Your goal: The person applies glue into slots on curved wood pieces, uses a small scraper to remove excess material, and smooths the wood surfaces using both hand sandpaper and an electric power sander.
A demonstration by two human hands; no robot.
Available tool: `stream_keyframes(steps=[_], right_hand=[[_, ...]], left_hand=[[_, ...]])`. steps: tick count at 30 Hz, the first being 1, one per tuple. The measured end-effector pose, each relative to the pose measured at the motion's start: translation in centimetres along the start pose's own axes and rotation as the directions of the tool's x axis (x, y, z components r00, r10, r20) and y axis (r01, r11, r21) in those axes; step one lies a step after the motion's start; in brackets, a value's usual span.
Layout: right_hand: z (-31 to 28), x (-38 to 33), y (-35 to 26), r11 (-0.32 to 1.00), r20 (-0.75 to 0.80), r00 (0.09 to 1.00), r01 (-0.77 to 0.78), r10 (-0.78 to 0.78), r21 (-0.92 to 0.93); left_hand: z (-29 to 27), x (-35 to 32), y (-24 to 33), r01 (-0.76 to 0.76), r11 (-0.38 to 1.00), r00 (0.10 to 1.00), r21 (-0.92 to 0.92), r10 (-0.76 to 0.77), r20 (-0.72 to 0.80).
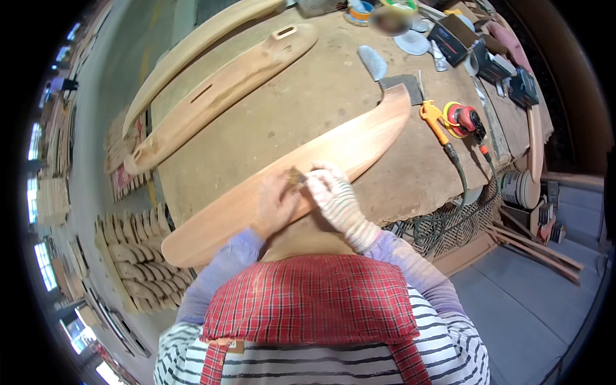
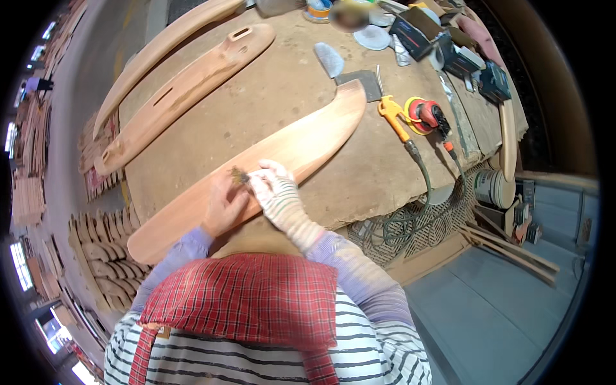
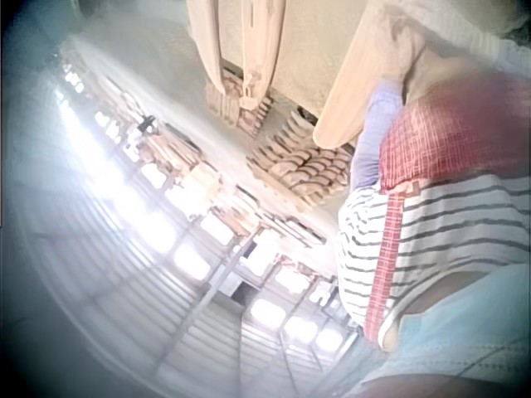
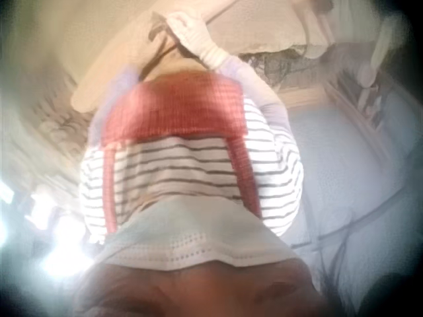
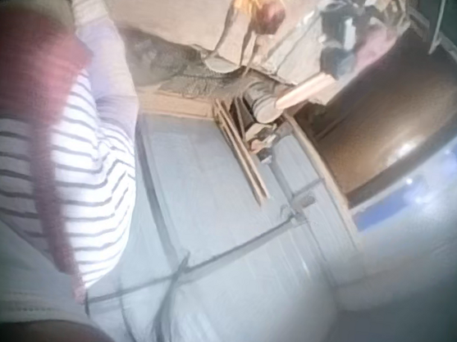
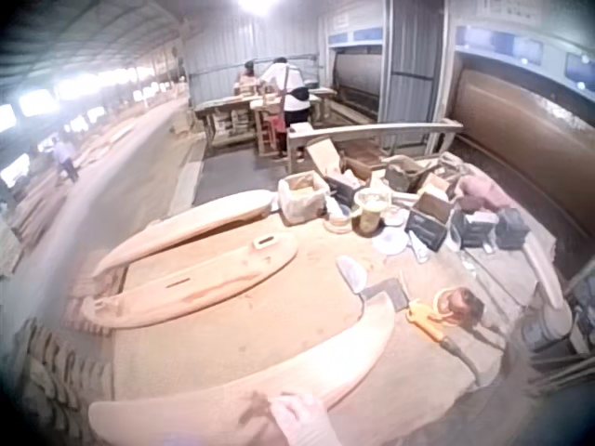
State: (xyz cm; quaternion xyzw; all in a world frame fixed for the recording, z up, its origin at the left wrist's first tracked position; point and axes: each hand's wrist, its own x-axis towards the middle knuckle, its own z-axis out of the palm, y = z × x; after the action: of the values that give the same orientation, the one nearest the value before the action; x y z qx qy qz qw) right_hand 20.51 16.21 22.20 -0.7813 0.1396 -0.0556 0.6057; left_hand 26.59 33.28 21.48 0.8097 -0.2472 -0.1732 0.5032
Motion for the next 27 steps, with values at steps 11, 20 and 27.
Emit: stream_keyframes(steps=[11, 20, 27], right_hand=[[-16.4, 7.8, 7.3, 0.602, -0.333, 0.854, -0.029, -0.401, -0.798], [-27.6, 12.7, 17.0, 0.336, -0.136, 0.980, -0.080, -0.147, -0.938], [-30.0, 7.5, 9.8, 0.943, -0.211, 0.977, -0.045, -0.027, -0.330]], left_hand=[[1.0, -0.6, -1.4, 0.145, 0.733, 0.878, -0.665, -0.405, -0.255], [-3.7, -3.9, -9.2, 0.325, 0.914, 0.618, -0.245, -0.401, -0.676], [-3.0, -3.0, -8.6, 0.461, 0.885, 0.605, 0.057, -0.268, -0.750]])
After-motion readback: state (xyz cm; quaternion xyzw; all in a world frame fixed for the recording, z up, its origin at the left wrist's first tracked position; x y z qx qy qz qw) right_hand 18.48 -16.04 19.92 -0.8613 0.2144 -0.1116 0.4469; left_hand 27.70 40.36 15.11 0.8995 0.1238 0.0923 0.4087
